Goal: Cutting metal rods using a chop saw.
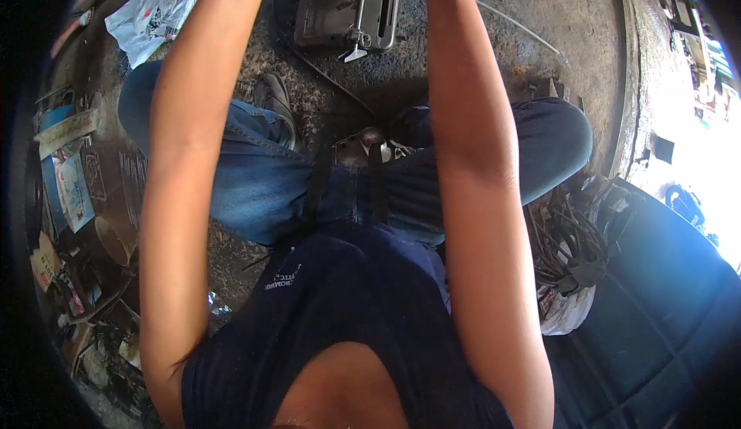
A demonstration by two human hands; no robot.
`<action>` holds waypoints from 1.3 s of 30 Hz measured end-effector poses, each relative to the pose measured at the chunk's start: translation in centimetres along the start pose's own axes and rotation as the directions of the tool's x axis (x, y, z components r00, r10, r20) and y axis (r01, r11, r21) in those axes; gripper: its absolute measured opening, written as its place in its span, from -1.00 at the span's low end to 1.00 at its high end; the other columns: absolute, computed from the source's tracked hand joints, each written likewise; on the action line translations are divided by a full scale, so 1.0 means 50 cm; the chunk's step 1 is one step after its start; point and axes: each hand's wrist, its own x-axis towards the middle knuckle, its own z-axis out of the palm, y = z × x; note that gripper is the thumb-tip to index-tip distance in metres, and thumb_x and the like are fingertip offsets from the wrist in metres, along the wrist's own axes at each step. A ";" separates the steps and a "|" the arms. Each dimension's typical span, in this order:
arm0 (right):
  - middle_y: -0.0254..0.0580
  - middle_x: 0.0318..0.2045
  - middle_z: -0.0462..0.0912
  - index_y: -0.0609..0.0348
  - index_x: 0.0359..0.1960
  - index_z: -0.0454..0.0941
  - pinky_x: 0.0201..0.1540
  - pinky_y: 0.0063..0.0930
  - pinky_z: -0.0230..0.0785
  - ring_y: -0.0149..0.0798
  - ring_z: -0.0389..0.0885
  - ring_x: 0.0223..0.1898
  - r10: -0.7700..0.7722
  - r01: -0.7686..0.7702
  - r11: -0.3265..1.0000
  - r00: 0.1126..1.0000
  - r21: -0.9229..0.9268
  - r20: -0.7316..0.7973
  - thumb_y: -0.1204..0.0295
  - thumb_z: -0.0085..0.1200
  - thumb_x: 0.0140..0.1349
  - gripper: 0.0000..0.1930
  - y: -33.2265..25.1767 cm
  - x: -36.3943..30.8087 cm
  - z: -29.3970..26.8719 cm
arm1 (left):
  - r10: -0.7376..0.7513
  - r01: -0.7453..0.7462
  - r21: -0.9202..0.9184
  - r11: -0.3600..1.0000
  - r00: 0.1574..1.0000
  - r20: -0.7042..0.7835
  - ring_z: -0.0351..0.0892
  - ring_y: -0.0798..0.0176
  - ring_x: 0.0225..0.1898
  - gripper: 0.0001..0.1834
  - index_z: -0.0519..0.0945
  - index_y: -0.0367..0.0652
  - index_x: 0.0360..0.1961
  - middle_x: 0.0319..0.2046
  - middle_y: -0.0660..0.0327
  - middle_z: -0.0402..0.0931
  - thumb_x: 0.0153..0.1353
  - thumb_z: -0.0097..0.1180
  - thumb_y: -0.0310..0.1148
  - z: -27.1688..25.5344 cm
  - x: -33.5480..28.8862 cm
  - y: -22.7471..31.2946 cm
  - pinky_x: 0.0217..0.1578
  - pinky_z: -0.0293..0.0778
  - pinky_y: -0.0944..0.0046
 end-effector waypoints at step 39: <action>-0.18 -0.23 0.64 0.21 0.04 0.49 -0.23 -0.19 0.57 -0.20 0.61 -0.30 0.789 -0.906 -0.388 -0.232 0.168 0.570 0.56 0.08 0.26 -0.70 0.063 -0.714 0.158 | -0.087 0.039 0.995 0.090 0.996 -0.031 0.53 -0.10 0.27 -0.26 0.50 -0.28 0.31 0.25 -0.10 0.52 0.32 0.12 0.11 -0.277 -0.282 0.024 0.27 0.41 0.10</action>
